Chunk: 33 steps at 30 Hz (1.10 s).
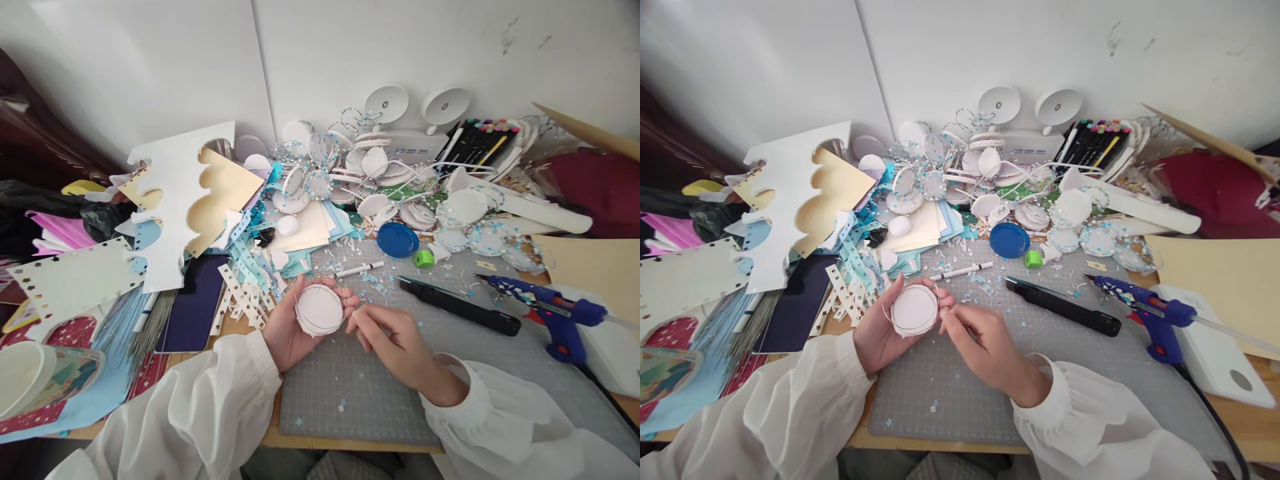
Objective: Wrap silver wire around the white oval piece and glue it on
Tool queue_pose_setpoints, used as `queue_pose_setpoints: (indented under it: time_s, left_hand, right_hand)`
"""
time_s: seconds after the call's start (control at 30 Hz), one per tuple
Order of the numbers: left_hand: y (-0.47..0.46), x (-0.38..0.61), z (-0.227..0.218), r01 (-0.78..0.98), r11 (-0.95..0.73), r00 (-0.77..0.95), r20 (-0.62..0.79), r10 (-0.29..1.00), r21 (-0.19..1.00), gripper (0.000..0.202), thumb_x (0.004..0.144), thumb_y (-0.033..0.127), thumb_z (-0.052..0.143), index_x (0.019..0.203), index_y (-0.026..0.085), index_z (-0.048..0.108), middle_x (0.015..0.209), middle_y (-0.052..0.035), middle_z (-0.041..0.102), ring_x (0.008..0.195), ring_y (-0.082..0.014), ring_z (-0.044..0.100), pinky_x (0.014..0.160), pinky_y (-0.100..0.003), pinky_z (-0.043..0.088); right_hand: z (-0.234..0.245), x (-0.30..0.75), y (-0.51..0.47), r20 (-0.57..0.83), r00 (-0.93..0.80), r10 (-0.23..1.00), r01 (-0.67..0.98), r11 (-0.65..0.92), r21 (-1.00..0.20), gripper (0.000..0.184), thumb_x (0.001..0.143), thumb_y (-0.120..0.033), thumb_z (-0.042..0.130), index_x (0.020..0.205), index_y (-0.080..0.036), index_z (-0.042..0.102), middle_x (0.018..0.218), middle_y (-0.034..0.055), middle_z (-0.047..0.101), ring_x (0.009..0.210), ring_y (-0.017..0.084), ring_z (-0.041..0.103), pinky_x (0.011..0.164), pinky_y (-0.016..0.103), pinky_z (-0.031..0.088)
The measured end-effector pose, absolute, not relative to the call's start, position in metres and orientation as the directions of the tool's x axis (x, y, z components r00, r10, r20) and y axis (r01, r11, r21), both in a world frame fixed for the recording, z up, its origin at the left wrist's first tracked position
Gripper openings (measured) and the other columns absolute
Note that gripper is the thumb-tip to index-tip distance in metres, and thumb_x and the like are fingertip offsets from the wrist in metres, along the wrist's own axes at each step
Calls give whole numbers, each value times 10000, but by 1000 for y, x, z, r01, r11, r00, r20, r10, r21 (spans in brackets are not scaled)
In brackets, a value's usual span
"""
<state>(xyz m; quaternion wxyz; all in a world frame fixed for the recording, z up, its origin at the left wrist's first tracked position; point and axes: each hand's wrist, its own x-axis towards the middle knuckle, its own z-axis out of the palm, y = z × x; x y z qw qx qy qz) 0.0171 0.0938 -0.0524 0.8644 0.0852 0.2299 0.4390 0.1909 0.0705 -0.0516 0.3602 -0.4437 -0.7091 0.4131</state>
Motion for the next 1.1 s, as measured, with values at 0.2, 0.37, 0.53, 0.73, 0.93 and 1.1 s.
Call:
queue_pose_setpoints:
  time_s: [0.2,0.37,0.53,0.73,0.93,1.1]
  left_hand:
    - [93,16,-55,-681,623,571,-255,781,385,451,974,439,352,960,94,643,999,-150,691,985,-243,657,890,-350,494]
    - [91,16,-56,-623,605,589,-212,780,495,402,964,425,383,957,117,641,986,-136,696,877,-219,664,792,-322,511]
    - [91,17,-55,-620,589,586,-193,787,518,370,938,442,449,970,125,638,971,-127,693,854,-218,655,708,-300,518]
    - [90,19,-51,-642,581,596,-150,789,500,550,844,641,493,966,127,648,957,-117,674,767,-206,619,641,-296,497]
    - [91,19,-53,-646,579,600,-139,788,498,537,769,622,593,947,119,651,959,-118,674,744,-210,611,664,-305,482]
    - [92,17,-54,-629,585,574,-201,794,512,470,773,535,580,975,117,655,977,-116,682,715,-214,623,681,-326,487]
  right_hand:
    - [-54,189,71,165,-417,894,356,328,-875,284,923,-273,501,656,-180,533,543,-46,474,493,73,408,492,212,316]
    - [-55,190,70,110,-435,894,322,268,-908,337,927,-291,480,606,-190,470,519,-45,455,480,78,405,486,226,305]
    - [-50,189,71,-24,-434,900,254,97,-962,369,917,-349,482,581,-195,474,475,-36,475,457,91,427,496,238,332]
    - [-48,188,73,-191,-438,879,188,-118,-975,347,886,-429,516,666,-170,585,413,-50,456,385,84,385,448,237,304]
    - [-49,188,73,-217,-435,874,169,-157,-973,378,875,-477,526,674,-165,600,394,-56,447,365,76,367,436,233,286]
    - [-51,188,75,-202,-379,903,125,-166,-978,395,882,-494,528,665,-170,591,391,-65,438,361,70,366,439,228,293]
